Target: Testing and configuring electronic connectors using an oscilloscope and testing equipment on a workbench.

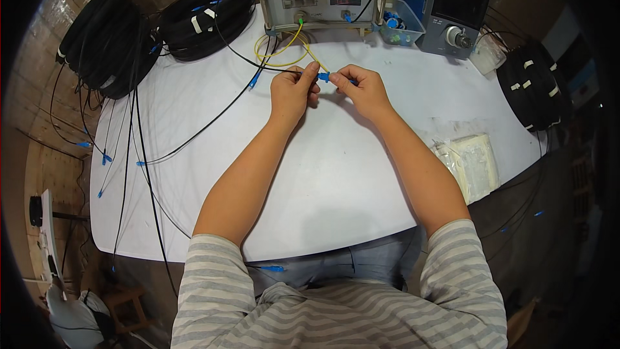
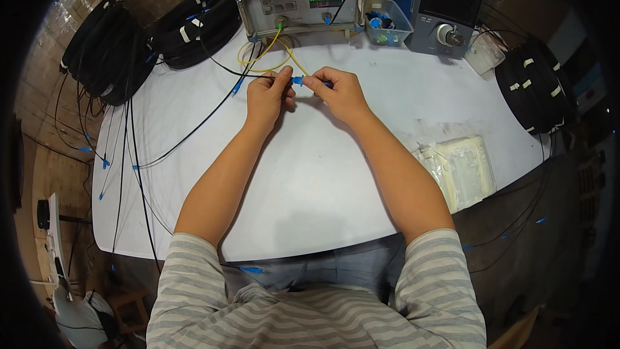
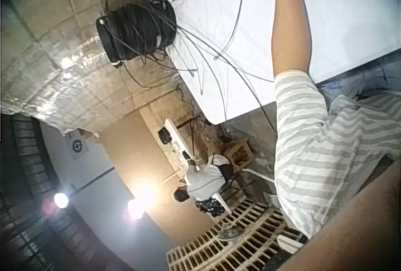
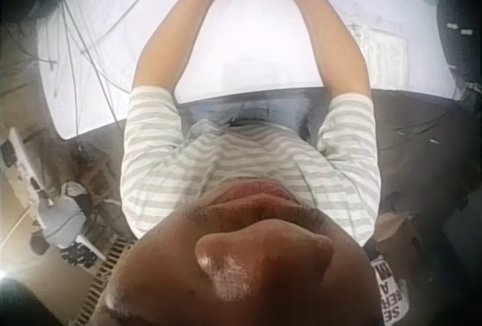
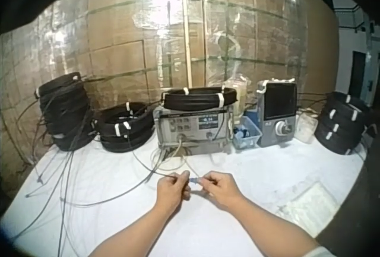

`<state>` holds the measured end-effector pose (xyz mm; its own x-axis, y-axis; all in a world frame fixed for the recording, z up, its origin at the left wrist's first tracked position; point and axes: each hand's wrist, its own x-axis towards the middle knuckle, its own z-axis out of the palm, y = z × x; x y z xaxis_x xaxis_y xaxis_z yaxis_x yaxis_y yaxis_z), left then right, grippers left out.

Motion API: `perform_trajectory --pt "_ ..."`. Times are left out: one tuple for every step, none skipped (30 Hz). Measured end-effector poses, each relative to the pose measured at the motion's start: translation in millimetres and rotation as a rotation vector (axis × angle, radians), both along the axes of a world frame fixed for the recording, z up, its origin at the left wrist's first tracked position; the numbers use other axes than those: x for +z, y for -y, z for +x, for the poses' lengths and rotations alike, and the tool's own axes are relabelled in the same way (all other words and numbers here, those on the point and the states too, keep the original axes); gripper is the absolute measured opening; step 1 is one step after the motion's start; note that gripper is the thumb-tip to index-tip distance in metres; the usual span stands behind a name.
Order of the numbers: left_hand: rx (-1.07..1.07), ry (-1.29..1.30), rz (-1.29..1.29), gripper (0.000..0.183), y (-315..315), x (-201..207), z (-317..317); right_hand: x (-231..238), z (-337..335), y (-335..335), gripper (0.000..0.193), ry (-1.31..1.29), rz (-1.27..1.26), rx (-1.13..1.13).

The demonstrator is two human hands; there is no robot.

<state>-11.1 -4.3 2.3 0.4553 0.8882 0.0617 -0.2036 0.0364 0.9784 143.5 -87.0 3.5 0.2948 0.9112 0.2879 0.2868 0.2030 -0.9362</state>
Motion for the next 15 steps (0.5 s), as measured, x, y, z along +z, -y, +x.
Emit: perform_trajectory --pt "-0.005 0.002 -0.006 0.034 0.2 0.8 0.6 0.6 -0.1 0.3 0.027 -0.014 0.008 -0.001" --pt "-0.006 0.003 -0.006 0.034 0.7 1.5 1.1 0.9 0.6 0.7 0.027 -0.013 0.008 -0.002" --pt "-0.005 -0.007 -0.002 0.033 1.3 2.1 1.3 1.2 1.4 1.2 0.026 -0.018 -0.004 -0.002" --pt "-0.005 -0.017 0.001 0.032 1.9 2.6 1.4 1.3 2.0 1.9 0.026 -0.024 -0.016 -0.003" --pt "-0.006 -0.017 0.001 0.032 1.7 2.6 1.3 0.4 3.0 1.5 0.026 -0.024 -0.016 -0.004" --pt "-0.039 0.023 -0.008 0.030 1.4 2.8 0.8 -1.2 4.3 0.3 0.023 0.011 -0.012 -0.013" --pt "-0.070 0.062 -0.017 0.028 0.5 2.3 -0.3 -0.7 3.7 -0.5 0.021 0.046 -0.008 -0.019" --pt "-0.069 0.061 -0.016 0.028 0.1 1.6 -0.8 -0.2 3.6 -0.3 0.021 0.045 -0.007 -0.019" --pt "-0.068 0.072 0.009 0.026 -0.1 0.9 -1.2 0.4 3.7 0.5 0.019 0.058 -0.026 -0.020" --pt "-0.068 0.082 0.034 0.025 -0.3 0.2 -1.5 1.3 3.1 1.5 0.019 0.071 -0.046 -0.022" --pt "-0.068 0.082 0.034 0.025 -1.4 -0.3 -2.6 1.0 1.9 1.3 0.019 0.071 -0.046 -0.022" --pt "-0.109 0.106 0.018 0.026 -3.0 -0.4 -4.3 0.4 -0.1 0.5 0.019 0.016 0.004 -0.008" --pt "-0.151 0.129 0.001 0.028 -3.1 0.8 -5.0 1.1 -1.8 0.6 0.020 -0.039 0.052 0.006" --pt "-0.152 0.130 0.001 0.028 -2.3 1.6 -5.2 2.2 -2.3 1.8 0.020 -0.039 0.052 0.006" --pt "-0.178 0.157 -0.011 0.027 -1.5 2.3 -5.7 3.6 -2.3 3.3 0.020 -0.088 0.050 0.033"
